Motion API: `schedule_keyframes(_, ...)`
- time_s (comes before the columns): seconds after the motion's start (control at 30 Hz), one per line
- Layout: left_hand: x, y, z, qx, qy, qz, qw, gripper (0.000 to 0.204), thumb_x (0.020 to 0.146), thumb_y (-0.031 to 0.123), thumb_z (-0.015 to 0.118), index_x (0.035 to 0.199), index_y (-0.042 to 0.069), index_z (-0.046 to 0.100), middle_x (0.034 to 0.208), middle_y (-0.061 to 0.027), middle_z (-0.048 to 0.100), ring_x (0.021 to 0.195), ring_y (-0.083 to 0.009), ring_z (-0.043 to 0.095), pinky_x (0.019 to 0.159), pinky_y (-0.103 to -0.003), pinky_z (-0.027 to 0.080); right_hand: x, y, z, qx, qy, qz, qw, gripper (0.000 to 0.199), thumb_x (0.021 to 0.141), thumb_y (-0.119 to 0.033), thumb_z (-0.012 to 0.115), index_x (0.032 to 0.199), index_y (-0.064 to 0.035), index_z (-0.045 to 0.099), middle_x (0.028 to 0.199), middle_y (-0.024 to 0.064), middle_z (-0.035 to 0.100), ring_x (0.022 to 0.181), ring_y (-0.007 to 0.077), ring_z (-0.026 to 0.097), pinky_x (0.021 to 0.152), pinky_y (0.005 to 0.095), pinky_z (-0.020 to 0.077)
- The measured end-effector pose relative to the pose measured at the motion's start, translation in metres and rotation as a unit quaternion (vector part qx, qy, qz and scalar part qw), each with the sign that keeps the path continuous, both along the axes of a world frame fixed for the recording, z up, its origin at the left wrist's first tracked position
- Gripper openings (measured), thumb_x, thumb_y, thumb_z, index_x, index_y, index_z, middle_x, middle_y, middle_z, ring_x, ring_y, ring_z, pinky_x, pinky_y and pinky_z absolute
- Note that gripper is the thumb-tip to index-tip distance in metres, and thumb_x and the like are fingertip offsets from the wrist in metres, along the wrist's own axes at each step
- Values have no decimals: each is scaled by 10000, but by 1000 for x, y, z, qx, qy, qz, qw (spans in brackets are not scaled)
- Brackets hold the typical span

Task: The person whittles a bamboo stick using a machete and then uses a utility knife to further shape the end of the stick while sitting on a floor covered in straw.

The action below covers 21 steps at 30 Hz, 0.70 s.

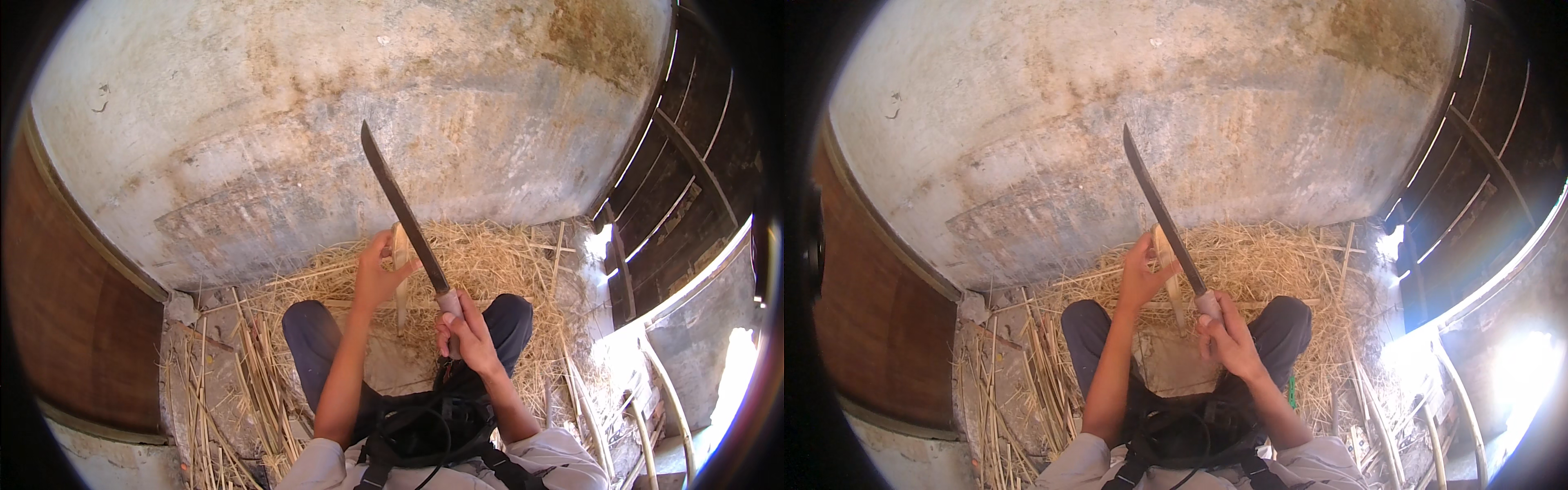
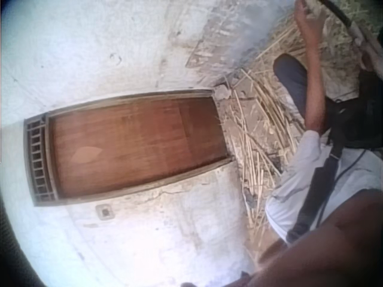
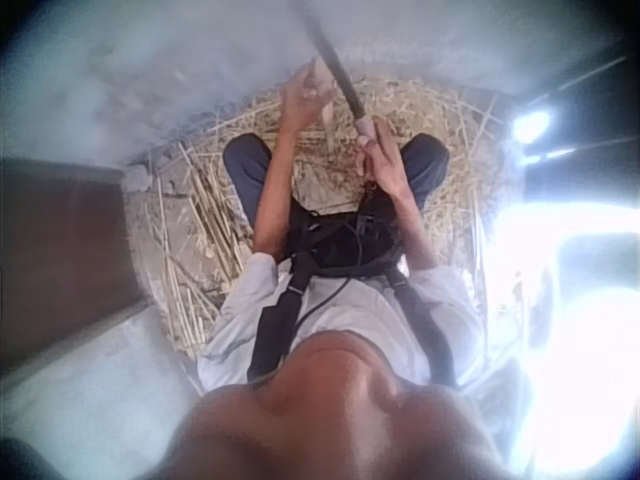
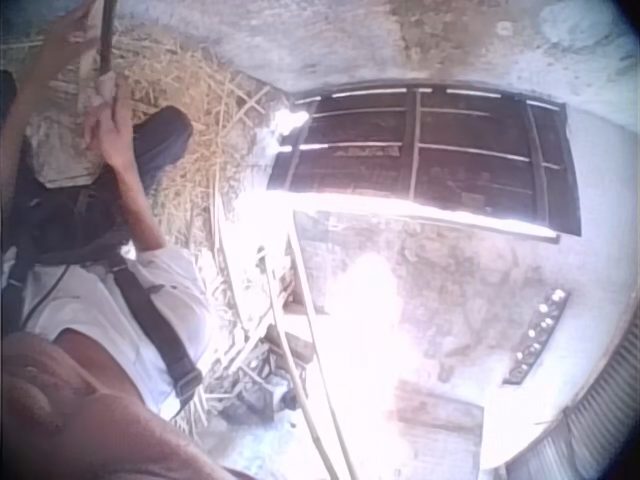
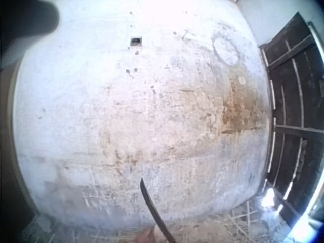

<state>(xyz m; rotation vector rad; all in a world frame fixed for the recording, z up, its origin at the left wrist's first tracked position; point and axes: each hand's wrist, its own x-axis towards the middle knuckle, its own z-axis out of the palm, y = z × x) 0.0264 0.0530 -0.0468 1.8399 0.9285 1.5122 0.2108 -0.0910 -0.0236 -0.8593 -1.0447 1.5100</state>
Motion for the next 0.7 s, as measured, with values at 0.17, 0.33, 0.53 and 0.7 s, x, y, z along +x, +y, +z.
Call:
schedule_keyframes(0.17, -1, 25, -49, -99, -10, -142, 985, 411, 878, -4, 787, 1250, 18, 615, 1087, -78, 695, 905, -139, 673, 801, -299, 566, 7, -3, 7, 55, -165, -14, 985, 327, 987, -56, 593, 1257, -13, 414, 755, 41, 560, 598, 144, 610, 576, 296, 481)
schedule_keyframes(0.33, 8, 15, -63, -328, -95, -203, 917, 208, 1030, 237, 661, 918, 73, 601, 779, 10, 548, 649, -91, 504, 595, -275, 433, -9, -18, 23, 179, -373, -109, 904, 258, 983, -12, 569, 1202, -7, 433, 745, 81, 574, 603, 149, 557, 595, 320, 460)
schedule_keyframes(0.53, 18, -1, -56, -300, -130, -142, 934, 394, 1065, 386, 605, 787, 115, 546, 656, 66, 407, 588, -56, 368, 531, -272, 299, -10, -15, 25, 145, -315, -86, 934, 191, 1004, -155, 649, 1051, 2, 552, 671, 48, 539, 572, 131, 527, 555, 315, 429)
schedule_keyframes(0.7, 22, -21, -47, -256, -157, -95, 949, 379, 1050, 367, 639, 789, 107, 547, 652, 64, 417, 579, -50, 369, 527, -259, 297, 10, -22, 17, 58, -218, -12, 974, 219, 999, -226, 651, 999, -10, 617, 660, 30, 497, 578, 115, 480, 550, 320, 404)
